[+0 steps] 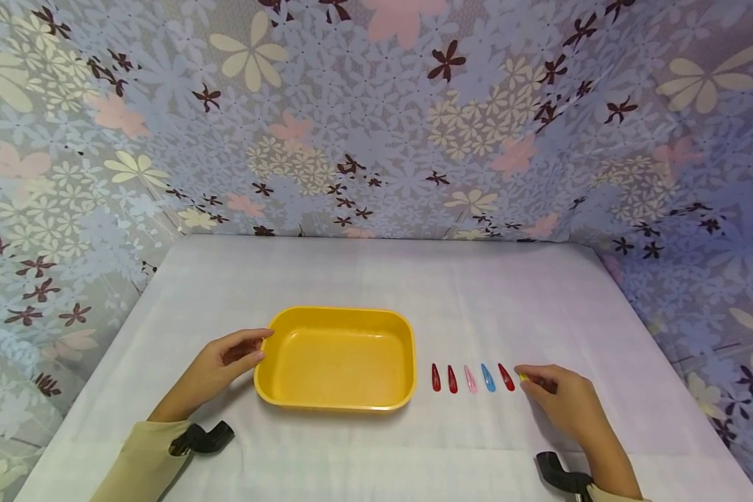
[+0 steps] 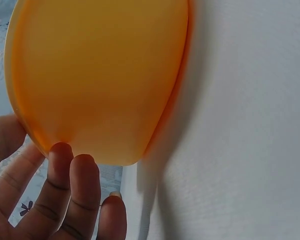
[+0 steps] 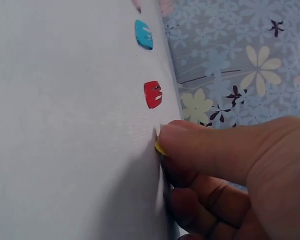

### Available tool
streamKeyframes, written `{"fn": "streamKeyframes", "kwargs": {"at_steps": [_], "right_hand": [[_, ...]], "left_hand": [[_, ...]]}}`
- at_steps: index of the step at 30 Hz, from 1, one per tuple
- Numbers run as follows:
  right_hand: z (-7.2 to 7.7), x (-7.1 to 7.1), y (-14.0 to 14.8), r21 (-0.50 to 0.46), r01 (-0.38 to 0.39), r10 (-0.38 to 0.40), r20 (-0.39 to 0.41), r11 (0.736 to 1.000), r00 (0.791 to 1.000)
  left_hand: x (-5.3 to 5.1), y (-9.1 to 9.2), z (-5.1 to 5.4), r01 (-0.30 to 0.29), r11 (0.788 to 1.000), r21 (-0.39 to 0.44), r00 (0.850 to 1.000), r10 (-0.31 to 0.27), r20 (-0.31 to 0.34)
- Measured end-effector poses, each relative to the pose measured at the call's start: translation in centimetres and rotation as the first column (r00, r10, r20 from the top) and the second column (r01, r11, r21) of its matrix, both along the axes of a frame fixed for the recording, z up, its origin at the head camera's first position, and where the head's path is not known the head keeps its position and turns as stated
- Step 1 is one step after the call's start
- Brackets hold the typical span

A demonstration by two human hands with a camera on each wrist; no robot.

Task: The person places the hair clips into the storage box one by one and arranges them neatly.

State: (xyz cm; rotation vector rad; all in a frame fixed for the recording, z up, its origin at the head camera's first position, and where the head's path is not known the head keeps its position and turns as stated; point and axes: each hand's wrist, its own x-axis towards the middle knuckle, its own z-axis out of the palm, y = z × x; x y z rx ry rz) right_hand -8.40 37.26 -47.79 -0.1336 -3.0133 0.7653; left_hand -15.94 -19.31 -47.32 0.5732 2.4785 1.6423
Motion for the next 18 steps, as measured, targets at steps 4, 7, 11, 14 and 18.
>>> {"fn": "streamKeyframes", "kwargs": {"at_steps": [4, 7, 11, 14, 18], "right_hand": [[0.06, 0.00, -0.05, -0.031, 0.003, -0.002, 0.036, 1.000, 0.999], [0.12, -0.02, -0.18, -0.036, 0.007, -0.005, 0.058, 0.999, 0.998], [0.21, -0.01, -0.13, -0.043, 0.006, -0.002, 0.084, 0.999, 0.996], [0.30, -0.09, 0.03, -0.041, 0.003, 0.001, 0.099, 0.999, 0.995], [0.41, -0.20, 0.28, -0.032, 0.012, -0.008, 0.107, 0.999, 0.994]], "left_hand": [[0.06, 0.00, 0.01, -0.006, 1.000, 0.003, 1.000, 0.006, 0.005], [0.15, -0.04, 0.00, -0.017, 1.000, 0.000, 1.000, 0.017, 0.012], [0.15, -0.08, -0.16, -0.028, 1.000, -0.007, 1.000, 0.028, 0.013], [0.08, -0.07, -0.30, -0.032, 0.999, -0.004, 0.999, 0.032, 0.003], [-0.09, -0.06, -0.56, -0.016, 1.000, 0.014, 1.000, 0.017, -0.025]]}}
